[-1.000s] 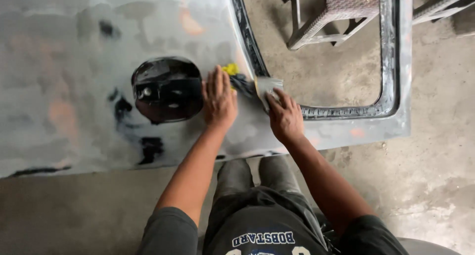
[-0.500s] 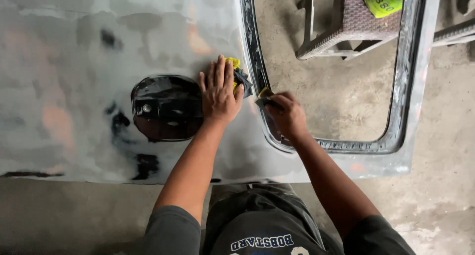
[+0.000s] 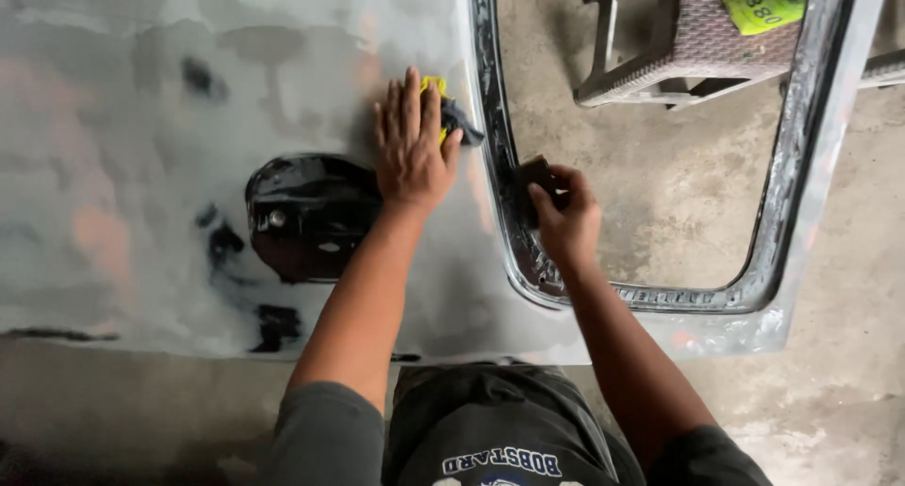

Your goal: The person sands the surface of a white car door using a sanding block and a yellow sponge. They work around the door handle and the window frame, moving the sanding tools back and forth to smooth the surface.

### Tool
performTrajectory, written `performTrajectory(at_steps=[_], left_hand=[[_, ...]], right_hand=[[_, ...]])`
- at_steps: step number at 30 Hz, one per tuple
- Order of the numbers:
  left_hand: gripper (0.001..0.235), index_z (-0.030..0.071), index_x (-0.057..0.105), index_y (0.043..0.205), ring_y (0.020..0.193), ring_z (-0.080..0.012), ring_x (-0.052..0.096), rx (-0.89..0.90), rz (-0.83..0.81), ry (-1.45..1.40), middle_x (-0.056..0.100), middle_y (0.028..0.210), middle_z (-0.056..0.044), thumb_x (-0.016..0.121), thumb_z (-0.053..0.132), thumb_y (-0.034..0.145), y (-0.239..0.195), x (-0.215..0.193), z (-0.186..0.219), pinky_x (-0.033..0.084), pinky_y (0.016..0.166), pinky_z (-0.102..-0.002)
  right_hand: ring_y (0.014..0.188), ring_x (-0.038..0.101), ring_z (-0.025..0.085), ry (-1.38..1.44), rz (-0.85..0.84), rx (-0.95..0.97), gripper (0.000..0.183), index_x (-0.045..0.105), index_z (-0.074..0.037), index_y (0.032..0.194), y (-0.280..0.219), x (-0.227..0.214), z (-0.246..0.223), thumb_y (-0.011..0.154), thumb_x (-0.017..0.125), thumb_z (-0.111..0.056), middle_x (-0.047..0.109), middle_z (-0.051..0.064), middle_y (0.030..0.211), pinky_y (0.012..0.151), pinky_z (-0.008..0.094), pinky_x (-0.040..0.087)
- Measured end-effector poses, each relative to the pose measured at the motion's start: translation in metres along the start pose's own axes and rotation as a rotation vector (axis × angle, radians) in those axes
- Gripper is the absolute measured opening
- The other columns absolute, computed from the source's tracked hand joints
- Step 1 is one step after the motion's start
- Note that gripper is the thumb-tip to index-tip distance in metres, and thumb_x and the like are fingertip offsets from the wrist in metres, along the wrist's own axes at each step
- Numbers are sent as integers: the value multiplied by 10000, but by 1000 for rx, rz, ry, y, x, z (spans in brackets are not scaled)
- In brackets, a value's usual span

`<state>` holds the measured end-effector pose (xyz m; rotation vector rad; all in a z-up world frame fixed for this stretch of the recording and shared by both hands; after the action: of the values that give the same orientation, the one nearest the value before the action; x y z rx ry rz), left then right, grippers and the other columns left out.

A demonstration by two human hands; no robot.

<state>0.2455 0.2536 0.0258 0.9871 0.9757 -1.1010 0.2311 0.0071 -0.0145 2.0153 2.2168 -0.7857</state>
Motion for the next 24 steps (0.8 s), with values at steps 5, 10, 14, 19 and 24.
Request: performTrajectory(at_steps=[5,10,14,19,24], left_hand=[[721,30,421,1570,1533,-432,285,31,-25,-29,271,1683,-186,649,393,990,-1,-1,-3,216,1254,-594],[729,32,422,1567,1516,-441,292,50,-73,-47,299,1660,-184,645,394,974,1,-1,-1,225,1231,-592],[712,53,438,1561,1505,-438,314,43,-61,-49,322,1650,-180,630,398,969,6,-4,-3,230,1241,-592],[691,47,447,1551,1508,-448,317,51,-52,-52,326,1651,-182,623,392,979,3,0,-3,233,1245,-594],[691,42,453,1553,1504,-450,325,48,-55,-66,334,1647,-181,615,392,980,4,-5,-2,244,1238,-602]], right_hand=[[851,745,282,-134,-22,-136,429,653,-72,1212,1,11,-38,851,836,-217,761,167,982,739,368,582],[848,751,311,-293,-93,-204,419,673,-65,1182,-1,11,-46,818,832,-201,763,170,967,735,403,582],[798,752,313,-234,-41,-124,305,697,-77,1122,32,28,-49,869,800,-213,752,161,908,711,411,583],[797,702,366,-211,120,-458,238,663,-50,999,114,62,-67,869,823,-169,719,166,884,695,447,547],[780,674,383,-251,100,-475,243,640,-55,947,117,60,-57,840,832,-160,691,159,867,674,465,524]])
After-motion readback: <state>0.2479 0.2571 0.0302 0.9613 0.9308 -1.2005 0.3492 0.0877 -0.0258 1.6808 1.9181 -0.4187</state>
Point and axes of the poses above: each hand's wrist, its own y-axis towards the middle knuckle, its own x-axis out of the palm, z = x × y, the point moved 3 cm from there along y, towards the middle knuckle
